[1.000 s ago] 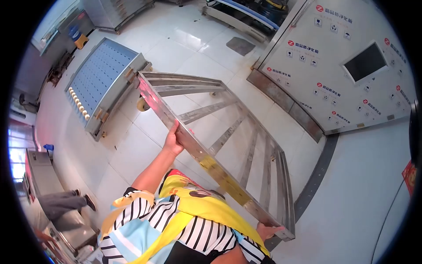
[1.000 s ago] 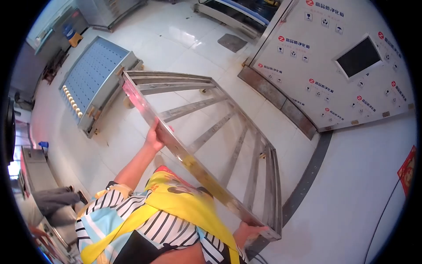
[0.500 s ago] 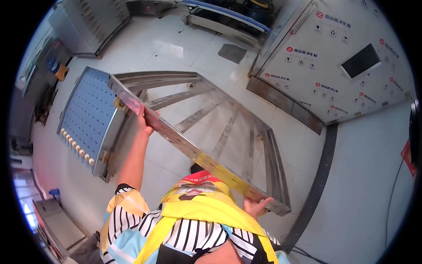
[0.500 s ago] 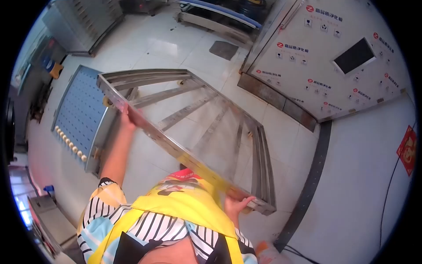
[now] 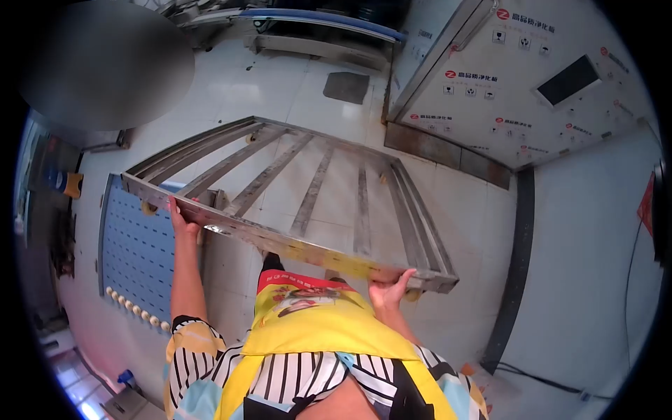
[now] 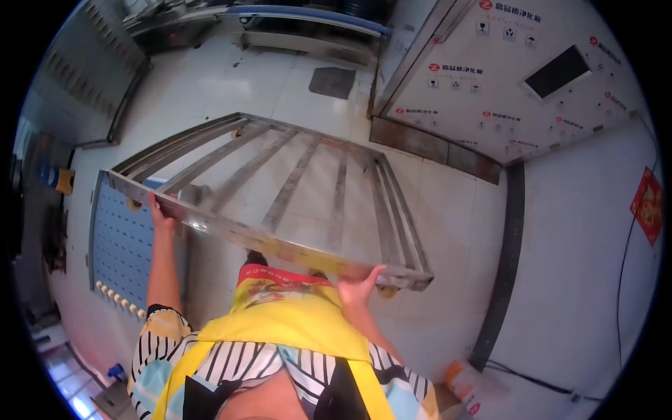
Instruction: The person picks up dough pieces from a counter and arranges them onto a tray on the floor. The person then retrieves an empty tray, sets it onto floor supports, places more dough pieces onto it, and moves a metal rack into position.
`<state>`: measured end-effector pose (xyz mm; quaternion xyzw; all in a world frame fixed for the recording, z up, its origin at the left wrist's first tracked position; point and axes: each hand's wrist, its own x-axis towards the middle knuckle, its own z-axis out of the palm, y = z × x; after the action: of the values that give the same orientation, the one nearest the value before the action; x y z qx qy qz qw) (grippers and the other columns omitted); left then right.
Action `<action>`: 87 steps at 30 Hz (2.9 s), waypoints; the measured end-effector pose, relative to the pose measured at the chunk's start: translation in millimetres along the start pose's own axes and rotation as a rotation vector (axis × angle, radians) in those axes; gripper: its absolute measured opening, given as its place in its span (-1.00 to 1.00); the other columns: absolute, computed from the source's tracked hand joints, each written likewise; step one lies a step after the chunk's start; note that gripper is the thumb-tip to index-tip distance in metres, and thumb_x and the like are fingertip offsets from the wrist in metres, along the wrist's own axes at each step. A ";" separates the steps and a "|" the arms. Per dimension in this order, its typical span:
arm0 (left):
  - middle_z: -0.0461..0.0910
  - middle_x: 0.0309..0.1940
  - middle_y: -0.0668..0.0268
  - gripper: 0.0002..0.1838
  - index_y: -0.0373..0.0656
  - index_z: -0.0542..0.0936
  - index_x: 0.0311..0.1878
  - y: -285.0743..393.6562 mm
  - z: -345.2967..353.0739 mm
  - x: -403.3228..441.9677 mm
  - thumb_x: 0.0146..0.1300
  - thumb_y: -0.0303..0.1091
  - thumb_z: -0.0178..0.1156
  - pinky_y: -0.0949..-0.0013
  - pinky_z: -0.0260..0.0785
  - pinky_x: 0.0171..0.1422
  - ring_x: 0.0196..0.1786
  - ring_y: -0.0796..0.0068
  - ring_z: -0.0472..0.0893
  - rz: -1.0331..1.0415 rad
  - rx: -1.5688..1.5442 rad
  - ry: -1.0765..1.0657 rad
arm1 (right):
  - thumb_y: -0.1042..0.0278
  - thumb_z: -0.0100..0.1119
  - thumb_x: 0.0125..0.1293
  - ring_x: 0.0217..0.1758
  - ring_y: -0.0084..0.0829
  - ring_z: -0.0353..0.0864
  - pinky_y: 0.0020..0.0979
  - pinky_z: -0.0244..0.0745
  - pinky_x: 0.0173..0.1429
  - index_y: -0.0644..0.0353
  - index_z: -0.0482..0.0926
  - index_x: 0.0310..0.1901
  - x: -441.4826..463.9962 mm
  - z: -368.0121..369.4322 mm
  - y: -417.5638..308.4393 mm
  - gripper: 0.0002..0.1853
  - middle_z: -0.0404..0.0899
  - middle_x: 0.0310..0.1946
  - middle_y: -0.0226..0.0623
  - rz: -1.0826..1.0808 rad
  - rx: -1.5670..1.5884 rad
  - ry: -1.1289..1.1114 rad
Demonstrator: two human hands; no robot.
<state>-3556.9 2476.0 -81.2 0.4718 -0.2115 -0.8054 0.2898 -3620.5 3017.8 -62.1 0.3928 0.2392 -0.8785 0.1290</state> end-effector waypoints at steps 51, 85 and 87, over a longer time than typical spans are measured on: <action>0.46 -0.33 0.24 -0.88 -0.15 0.46 -0.39 -154.7 -98.6 505.6 -0.08 -0.45 0.11 0.04 0.37 -0.03 -0.17 0.22 0.46 -0.487 0.378 0.282 | -0.09 0.10 0.18 0.17 -0.16 0.34 -0.05 0.33 0.21 0.04 0.30 0.21 541.1 3.1 298.0 -0.38 0.35 0.13 -0.26 -0.076 0.021 0.551; 0.47 -0.13 0.15 -0.48 -0.17 0.22 0.23 -92.3 -63.4 335.6 0.22 -0.38 0.11 0.23 0.53 -0.15 -0.12 0.26 0.59 -0.748 0.930 0.127 | 0.05 0.00 0.33 0.36 -0.27 0.19 0.01 0.01 0.39 0.19 0.31 0.15 458.3 44.7 320.4 -0.52 0.30 0.22 -0.28 0.432 -0.530 0.448; 0.48 -0.16 0.16 -0.50 -0.20 0.26 0.21 -69.7 -76.2 309.6 0.21 -0.39 0.12 0.27 0.52 -0.18 -0.15 0.30 0.60 -0.682 1.020 0.116 | 0.16 -0.02 0.35 0.14 -0.25 0.46 -0.05 0.27 0.25 0.23 0.43 -0.04 423.2 76.7 327.3 -0.69 0.50 0.00 -0.22 0.526 -0.701 0.417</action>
<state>-3628.0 2316.3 -356.8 0.6352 -0.3909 -0.6232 -0.2353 -3811.5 2682.4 -440.3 0.5405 0.4340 -0.5852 0.4207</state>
